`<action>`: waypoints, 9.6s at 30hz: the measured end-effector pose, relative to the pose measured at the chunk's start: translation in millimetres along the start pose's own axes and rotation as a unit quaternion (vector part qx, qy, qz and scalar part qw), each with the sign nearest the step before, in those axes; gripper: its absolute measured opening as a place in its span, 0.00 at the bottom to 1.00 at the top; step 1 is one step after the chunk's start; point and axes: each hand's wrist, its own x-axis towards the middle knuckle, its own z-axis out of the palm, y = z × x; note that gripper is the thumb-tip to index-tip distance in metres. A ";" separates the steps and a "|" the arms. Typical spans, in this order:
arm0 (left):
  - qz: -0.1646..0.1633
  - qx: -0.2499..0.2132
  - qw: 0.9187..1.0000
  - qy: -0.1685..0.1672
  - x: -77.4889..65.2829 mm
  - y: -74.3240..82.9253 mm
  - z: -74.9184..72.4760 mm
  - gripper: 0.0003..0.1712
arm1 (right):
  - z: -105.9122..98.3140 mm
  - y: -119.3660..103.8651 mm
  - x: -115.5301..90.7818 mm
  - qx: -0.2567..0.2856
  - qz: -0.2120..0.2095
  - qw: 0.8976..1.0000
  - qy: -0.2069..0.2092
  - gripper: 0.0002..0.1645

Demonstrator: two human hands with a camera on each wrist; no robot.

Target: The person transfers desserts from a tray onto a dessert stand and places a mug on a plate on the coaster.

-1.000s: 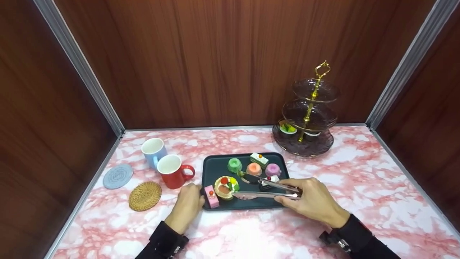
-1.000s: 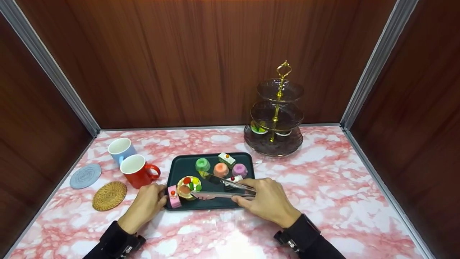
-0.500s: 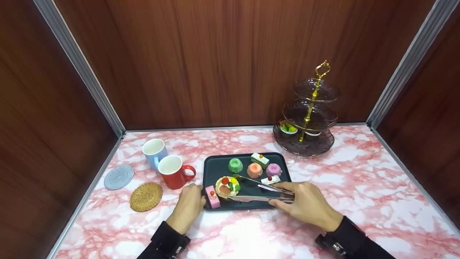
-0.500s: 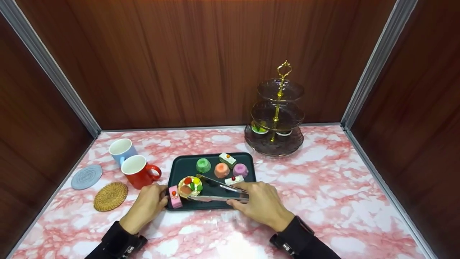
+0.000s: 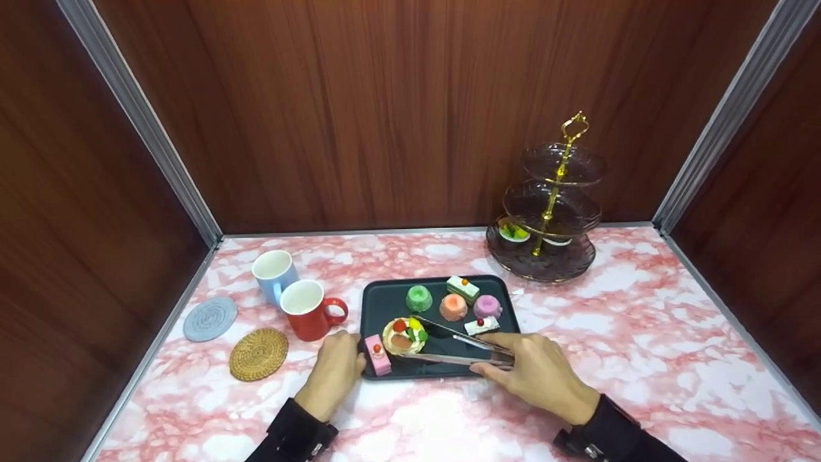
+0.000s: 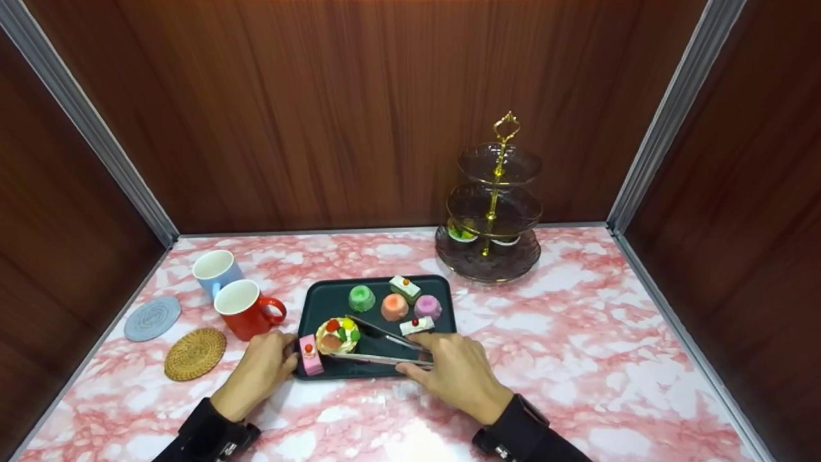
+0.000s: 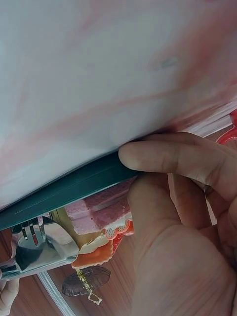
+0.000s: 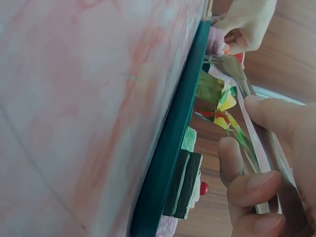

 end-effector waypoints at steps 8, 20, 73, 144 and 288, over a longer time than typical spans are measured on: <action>0.002 0.007 1.000 -0.004 1.4 -0.8 -1.7 0.04 | 2.4 -2.6 -0.9 0.019 -0.023 1.000 0.007 0.22; 0.010 0.019 1.000 0.005 -3.4 -1.5 3.6 0.04 | 4.8 -1.4 -7.6 0.028 -0.030 0.999 0.019 0.20; 0.007 0.019 1.000 0.011 -2.0 -0.6 0.1 0.04 | -35.5 28.8 9.2 0.031 0.009 0.996 0.087 0.20; -0.003 0.015 1.000 0.005 -2.0 0.5 0.2 0.03 | -79.2 158.8 7.9 -0.051 0.211 0.972 0.092 0.25; -0.008 0.017 1.000 -0.003 -0.8 -0.6 1.6 0.06 | -94.1 87.4 12.2 -0.079 0.191 0.978 -0.040 0.31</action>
